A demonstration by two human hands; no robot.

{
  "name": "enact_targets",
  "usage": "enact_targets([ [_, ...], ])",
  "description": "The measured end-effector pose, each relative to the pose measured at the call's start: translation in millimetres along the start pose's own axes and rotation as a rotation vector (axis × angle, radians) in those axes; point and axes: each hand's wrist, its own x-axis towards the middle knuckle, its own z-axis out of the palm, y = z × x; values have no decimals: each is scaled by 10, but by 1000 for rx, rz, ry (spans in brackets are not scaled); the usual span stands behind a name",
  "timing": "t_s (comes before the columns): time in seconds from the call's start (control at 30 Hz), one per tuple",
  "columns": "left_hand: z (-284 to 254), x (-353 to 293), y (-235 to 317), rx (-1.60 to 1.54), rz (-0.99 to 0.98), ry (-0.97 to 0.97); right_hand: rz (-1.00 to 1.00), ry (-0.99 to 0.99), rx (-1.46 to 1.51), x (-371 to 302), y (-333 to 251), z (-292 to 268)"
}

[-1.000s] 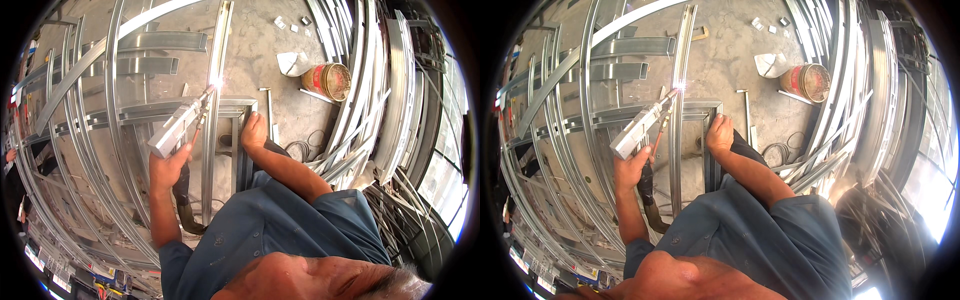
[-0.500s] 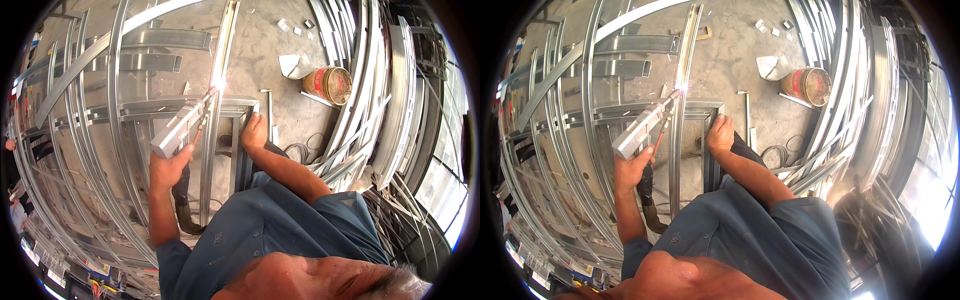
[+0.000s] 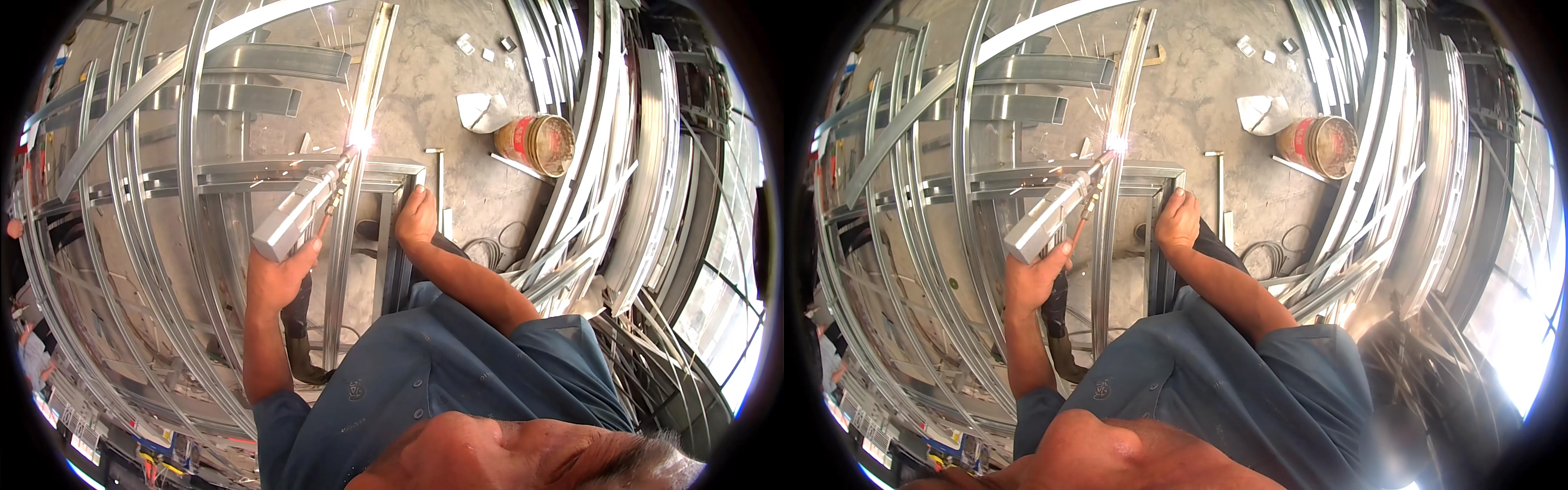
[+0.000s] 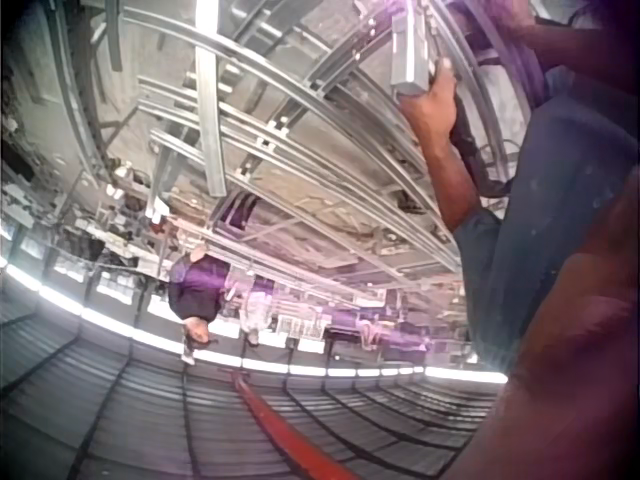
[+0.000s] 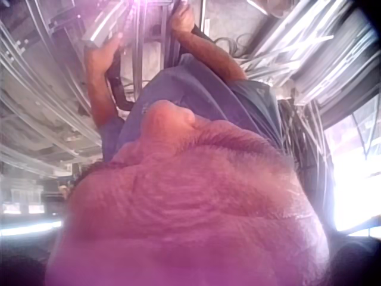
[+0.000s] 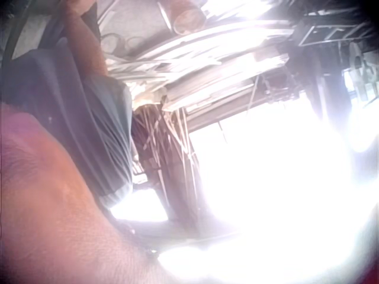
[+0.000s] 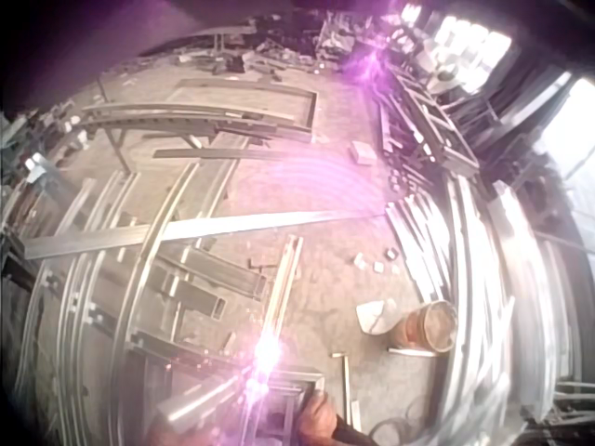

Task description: The person uses a handheld welding tool to join metal frame components on the floor. They repeatedly position the tool at joints, weld along seams, and reposition the frame to access different sections.

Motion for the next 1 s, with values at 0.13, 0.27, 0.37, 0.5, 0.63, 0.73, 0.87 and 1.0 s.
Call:
enact_targets([
  [0.13, -12, -21, 9, 4, -7, 9, 1, -4, -10, -8, 20, 20],
  [0.27, -18, -31, 13, 12, -29, 1, 1, -9, -10, -3, 20, 17],
  [0.37, 7, -5, 26, 25, -29, -10, -5, 3, -5, 37, 47, 22],
  [0.5, 20, 19, -48, 38, 6, -7, -2, -14, -8, 83, 4, -5],
  [0.63, 6, -74, -129, 44, 93, 0, -31, -15, -84, 89, 122, 109],
  [0.73, -175, -72, -24, 312, -55, -92, -410, 39, -230, 175, 401, 310],
  [0.87, -4, -152, -35, 176, 222, -1, -97, 16, 95, 63, 204, -16],
  [1.0, -9, -457, 38, 105, 181, 26, 61, -21, 26, 46, 254, -19],
])
